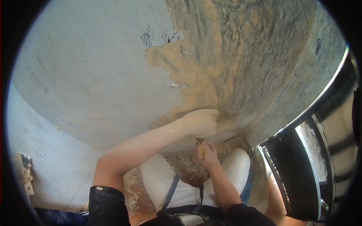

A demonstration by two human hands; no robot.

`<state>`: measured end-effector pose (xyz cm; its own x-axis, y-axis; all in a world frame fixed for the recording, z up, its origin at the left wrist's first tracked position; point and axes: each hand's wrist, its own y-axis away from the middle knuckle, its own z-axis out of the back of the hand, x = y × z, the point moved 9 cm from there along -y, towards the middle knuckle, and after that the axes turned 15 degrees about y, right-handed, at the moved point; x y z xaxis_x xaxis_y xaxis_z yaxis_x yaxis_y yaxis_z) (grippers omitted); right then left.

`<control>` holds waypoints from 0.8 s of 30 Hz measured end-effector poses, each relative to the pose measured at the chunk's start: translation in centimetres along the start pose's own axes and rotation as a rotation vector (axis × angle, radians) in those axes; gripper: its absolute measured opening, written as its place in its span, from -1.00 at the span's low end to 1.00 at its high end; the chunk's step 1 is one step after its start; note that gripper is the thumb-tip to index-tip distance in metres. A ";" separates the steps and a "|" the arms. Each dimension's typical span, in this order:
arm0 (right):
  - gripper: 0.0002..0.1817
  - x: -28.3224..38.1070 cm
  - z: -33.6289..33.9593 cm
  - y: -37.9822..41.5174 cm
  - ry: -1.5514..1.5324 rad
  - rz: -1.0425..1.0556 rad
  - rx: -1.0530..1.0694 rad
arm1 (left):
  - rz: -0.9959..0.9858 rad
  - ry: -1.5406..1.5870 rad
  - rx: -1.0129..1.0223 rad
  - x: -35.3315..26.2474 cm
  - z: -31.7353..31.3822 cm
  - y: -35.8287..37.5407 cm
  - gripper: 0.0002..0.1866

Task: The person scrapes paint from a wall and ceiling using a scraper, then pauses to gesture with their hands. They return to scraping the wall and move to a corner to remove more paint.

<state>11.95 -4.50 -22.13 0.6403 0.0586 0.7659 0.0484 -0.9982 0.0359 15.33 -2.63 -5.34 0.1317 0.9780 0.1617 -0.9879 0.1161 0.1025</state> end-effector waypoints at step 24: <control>-0.70 3.9 -2.6 0.4 0.104 0.037 -0.038 | 0.005 -0.043 -0.022 1.3 2.1 -0.6 -0.85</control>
<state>12.44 -4.75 -17.47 0.5581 0.0224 0.8295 -0.0043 -0.9995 0.0299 16.27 -1.84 -3.12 0.1294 0.9704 0.2040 -0.9901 0.1152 0.0800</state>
